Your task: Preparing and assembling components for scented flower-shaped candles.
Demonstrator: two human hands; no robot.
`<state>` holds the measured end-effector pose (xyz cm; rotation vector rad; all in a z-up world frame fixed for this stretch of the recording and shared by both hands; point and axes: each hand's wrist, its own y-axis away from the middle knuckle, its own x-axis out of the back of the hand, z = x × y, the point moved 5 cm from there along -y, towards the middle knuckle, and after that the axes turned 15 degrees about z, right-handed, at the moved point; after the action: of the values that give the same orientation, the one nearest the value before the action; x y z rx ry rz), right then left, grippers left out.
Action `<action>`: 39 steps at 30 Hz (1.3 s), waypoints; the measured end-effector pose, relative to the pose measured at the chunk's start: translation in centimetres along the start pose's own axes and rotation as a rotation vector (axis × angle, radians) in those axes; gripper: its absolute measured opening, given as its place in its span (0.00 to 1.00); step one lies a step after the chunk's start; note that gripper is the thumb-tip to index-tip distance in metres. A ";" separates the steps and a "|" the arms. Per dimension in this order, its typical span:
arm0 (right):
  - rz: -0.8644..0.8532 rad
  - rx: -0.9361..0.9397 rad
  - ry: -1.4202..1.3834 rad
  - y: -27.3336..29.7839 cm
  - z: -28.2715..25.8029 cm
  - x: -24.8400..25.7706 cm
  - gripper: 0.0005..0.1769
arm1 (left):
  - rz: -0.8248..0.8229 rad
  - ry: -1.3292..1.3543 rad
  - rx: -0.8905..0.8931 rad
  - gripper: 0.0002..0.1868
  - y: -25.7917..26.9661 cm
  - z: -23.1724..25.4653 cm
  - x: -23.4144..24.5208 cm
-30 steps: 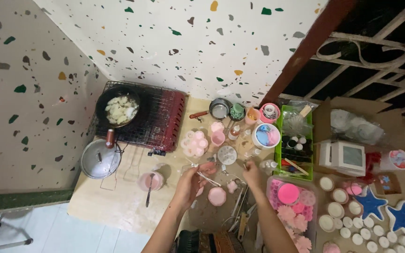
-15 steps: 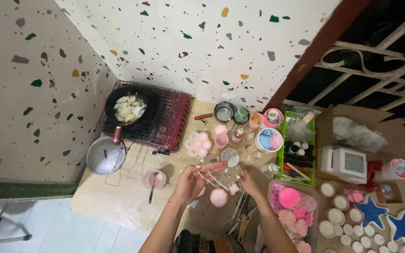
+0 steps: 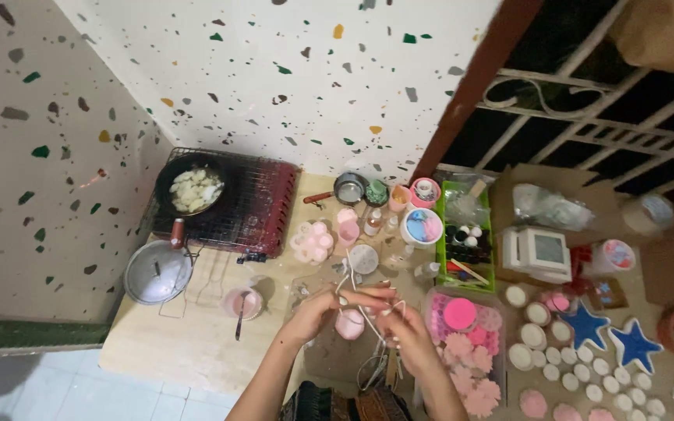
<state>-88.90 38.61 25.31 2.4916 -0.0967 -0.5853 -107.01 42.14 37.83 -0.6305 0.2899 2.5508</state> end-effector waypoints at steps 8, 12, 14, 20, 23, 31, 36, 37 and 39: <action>0.035 0.191 -0.104 0.8 3.1 2.3 0.13 | 0.072 0.078 -0.001 0.37 0.3 -2.1 -2.2; -0.110 0.265 0.041 3.8 1.8 -0.5 0.17 | 0.134 -0.150 -0.207 0.39 0.7 -3.1 -2.6; 0.004 0.196 0.195 3.8 2.9 -0.3 0.11 | 0.244 -0.216 -0.231 0.39 0.7 -4.7 -1.5; 0.064 0.336 0.277 4.3 1.7 1.1 0.10 | 0.598 0.020 0.233 0.33 0.1 -11.1 0.6; 0.080 0.295 0.516 3.4 1.7 3.4 0.11 | 0.586 0.000 0.055 0.32 -0.2 -10.2 -0.2; 0.021 0.229 0.848 -2.3 -6.6 11.0 0.08 | 0.733 -0.561 -0.123 0.30 -2.5 -7.8 2.7; 0.399 0.557 1.093 -12.5 -21.4 17.5 0.11 | 0.848 -0.517 -0.164 0.28 -4.0 -6.1 5.2; 0.496 0.553 1.298 -16.4 -22.4 19.0 0.14 | 0.882 -0.480 -0.134 0.26 -3.9 -7.5 6.1; 0.586 0.552 1.502 -23.4 -23.6 20.7 0.16 | 0.922 -0.443 -0.109 0.24 -3.7 -9.9 7.4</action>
<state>-61.46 66.31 21.91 2.5081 -0.3937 1.7049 -107.04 45.24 25.31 0.1112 0.3340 3.5005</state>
